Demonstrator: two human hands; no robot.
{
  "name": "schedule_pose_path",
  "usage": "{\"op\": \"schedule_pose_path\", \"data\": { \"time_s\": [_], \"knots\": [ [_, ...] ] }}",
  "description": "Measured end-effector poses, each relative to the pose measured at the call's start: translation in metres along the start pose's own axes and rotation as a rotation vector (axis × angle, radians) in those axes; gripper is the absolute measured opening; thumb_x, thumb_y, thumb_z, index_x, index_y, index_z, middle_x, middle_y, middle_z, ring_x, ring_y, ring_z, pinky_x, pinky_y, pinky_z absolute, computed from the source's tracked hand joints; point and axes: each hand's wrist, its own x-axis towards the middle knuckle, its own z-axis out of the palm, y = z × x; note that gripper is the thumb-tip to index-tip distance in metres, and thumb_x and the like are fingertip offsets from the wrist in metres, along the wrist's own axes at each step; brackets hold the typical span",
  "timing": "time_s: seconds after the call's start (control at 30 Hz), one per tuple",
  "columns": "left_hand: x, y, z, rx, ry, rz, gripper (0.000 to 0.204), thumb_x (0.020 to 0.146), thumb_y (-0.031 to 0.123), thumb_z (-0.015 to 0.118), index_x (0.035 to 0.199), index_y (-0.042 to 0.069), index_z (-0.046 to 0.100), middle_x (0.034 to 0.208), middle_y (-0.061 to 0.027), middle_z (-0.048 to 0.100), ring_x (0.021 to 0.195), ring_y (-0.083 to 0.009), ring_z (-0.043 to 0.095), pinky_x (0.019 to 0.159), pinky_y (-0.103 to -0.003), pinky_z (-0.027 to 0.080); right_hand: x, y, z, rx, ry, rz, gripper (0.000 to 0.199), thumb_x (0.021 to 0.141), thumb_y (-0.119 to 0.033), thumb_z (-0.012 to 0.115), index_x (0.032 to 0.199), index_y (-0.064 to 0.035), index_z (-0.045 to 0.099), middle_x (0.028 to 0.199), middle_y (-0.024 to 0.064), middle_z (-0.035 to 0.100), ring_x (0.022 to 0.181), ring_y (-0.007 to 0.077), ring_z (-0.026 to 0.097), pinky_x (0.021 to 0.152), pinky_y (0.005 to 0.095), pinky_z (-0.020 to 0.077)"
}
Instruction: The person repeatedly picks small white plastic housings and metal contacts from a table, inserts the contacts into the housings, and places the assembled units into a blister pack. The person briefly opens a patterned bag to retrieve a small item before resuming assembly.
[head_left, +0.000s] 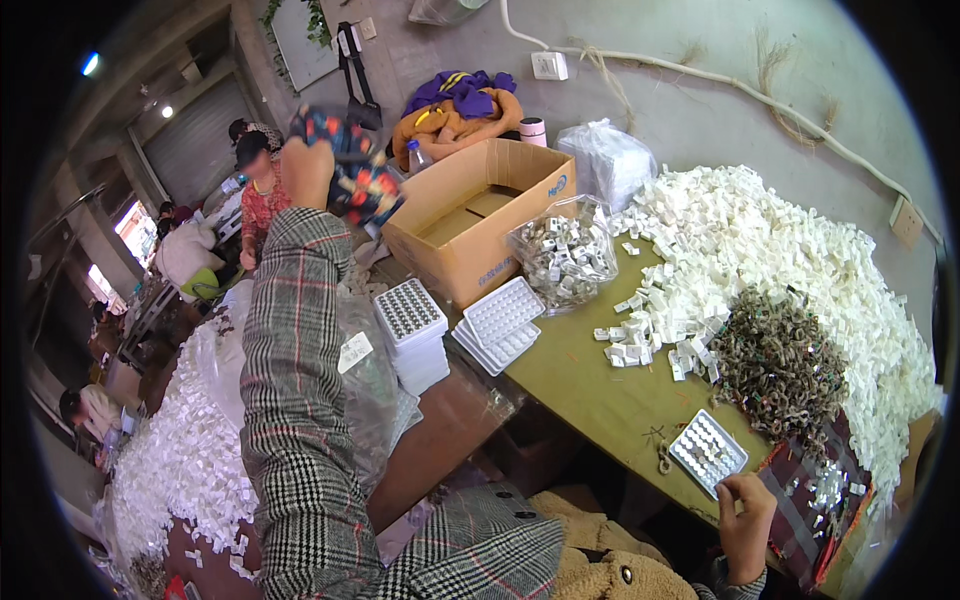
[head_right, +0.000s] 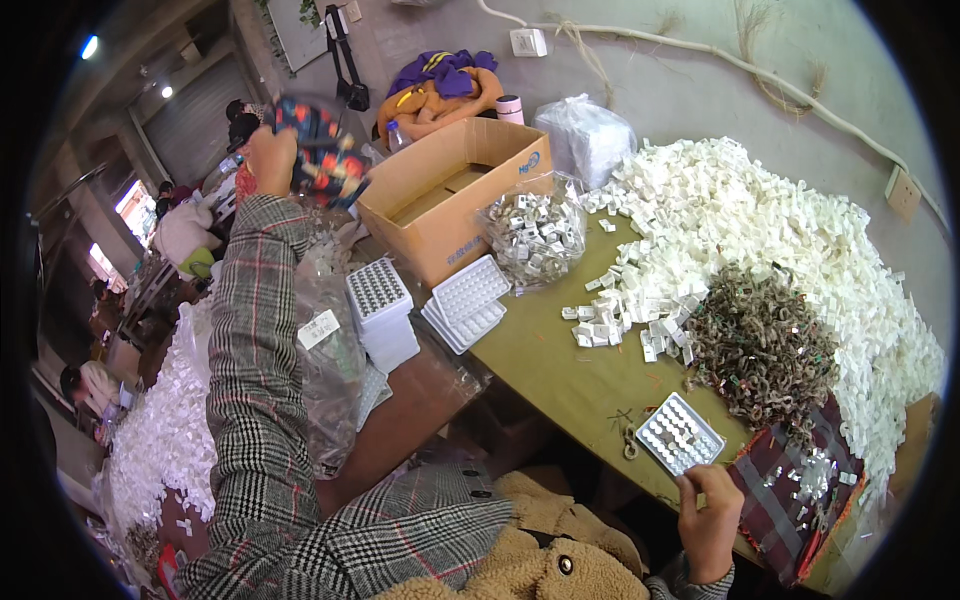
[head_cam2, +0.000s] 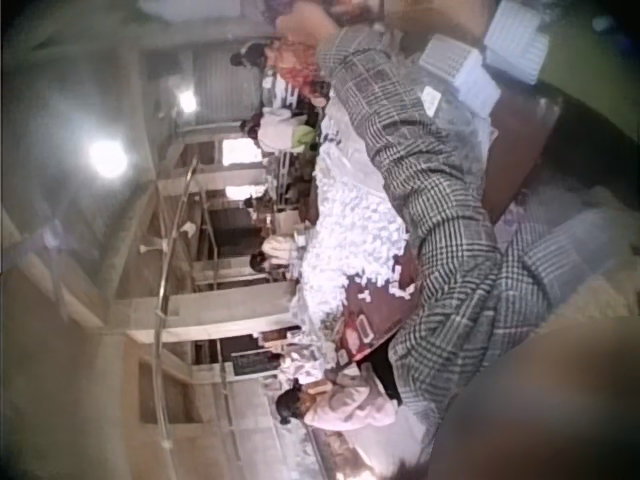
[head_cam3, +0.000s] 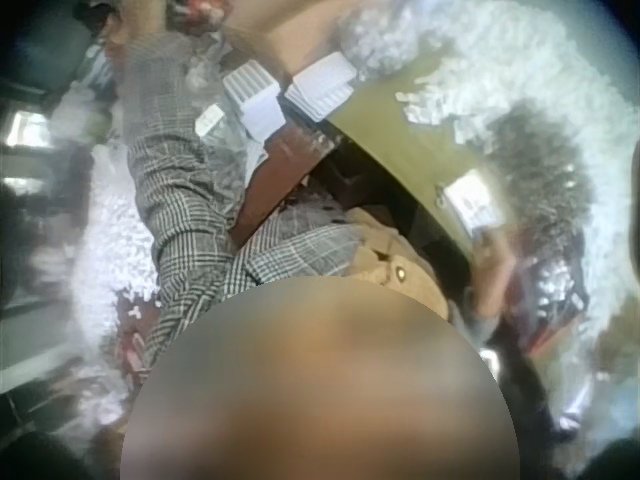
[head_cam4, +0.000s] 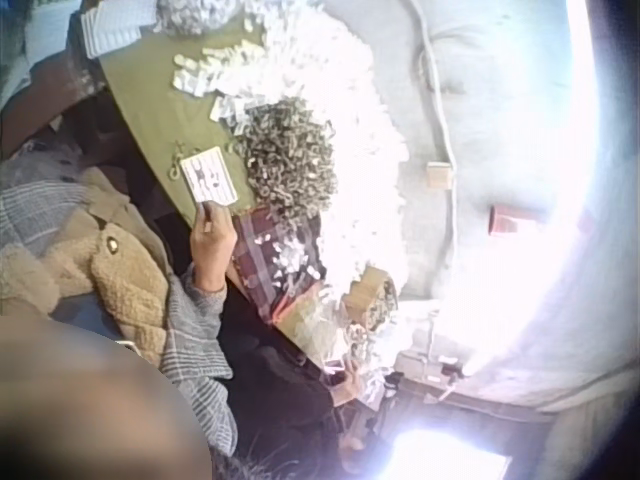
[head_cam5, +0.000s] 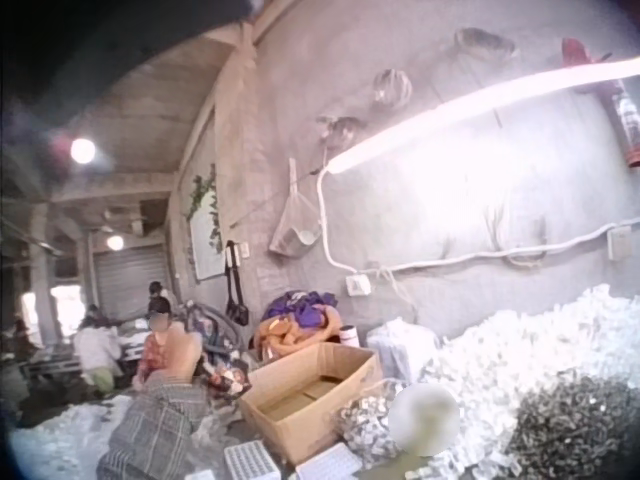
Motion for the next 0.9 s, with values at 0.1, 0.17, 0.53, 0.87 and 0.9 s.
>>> {"op": "schedule_pose_path", "data": {
  "time_s": [0.1,0.17,0.53,0.87,0.9],
  "knots": [
    [-0.001,-0.079,0.05,0.074,-0.058,-0.102,0.039,0.082,0.027,0.053,0.102,-0.003,0.068,0.106,-0.0338,0.066,0.111,-0.0476,0.061,0.097,-0.053,0.046,-0.001,-0.004,0.002,-0.016,-0.075,-0.036,0.009,0.079,0.005,0.071,0.083,0.0033,0.063,0.08,0.0165,0.064,0.07,0.0326,0.064,0.064,0.0364,0.0503],
    [0.01,-0.144,0.083,0.267,-0.052,-0.127,0.035,0.087,0.03,0.056,0.099,0.0,0.07,0.103,-0.0295,0.068,0.102,-0.0452,0.065,0.088,-0.053,0.051,-0.001,-0.005,0.003,-0.034,-0.108,-0.05,0.009,0.079,0.005,0.071,0.083,0.0024,0.063,0.08,0.0161,0.064,0.071,0.034,0.064,0.064,0.0372,0.0503],
    [0.072,-0.308,0.197,0.624,-0.565,0.537,0.03,0.078,0.017,0.063,0.106,0.009,0.07,0.099,-0.0267,0.067,0.091,-0.0415,0.066,0.08,-0.051,0.053,-0.006,0.011,0.022,-0.019,-0.24,-0.114,0.013,0.082,-0.006,0.075,0.089,-0.0011,0.065,0.081,0.0129,0.064,0.071,0.0332,0.064,0.062,0.0402,0.0511],
    [-0.138,0.143,0.072,-0.548,-0.899,0.73,0.019,0.09,0.018,0.064,0.084,0.0,0.063,0.073,0.0005,0.061,0.064,-0.0088,0.058,0.058,-0.027,0.048,-0.025,0.022,0.019,0.064,-0.185,-0.152,0.012,0.084,-0.01,0.072,0.087,-0.0026,0.062,0.078,0.0121,0.06,0.072,0.0327,0.062,0.062,0.0416,0.0501],
    [-0.193,0.177,0.068,-0.708,-1.107,0.625,0.016,0.09,0.016,0.063,0.086,0.001,0.064,0.072,0.0005,0.06,0.065,-0.0095,0.058,0.058,-0.027,0.048,-0.028,0.024,0.018,0.074,-0.186,-0.151,0.012,0.084,-0.01,0.072,0.087,-0.0026,0.062,0.079,0.0121,0.06,0.072,0.0327,0.062,0.062,0.0416,0.0502]
  ]
}}
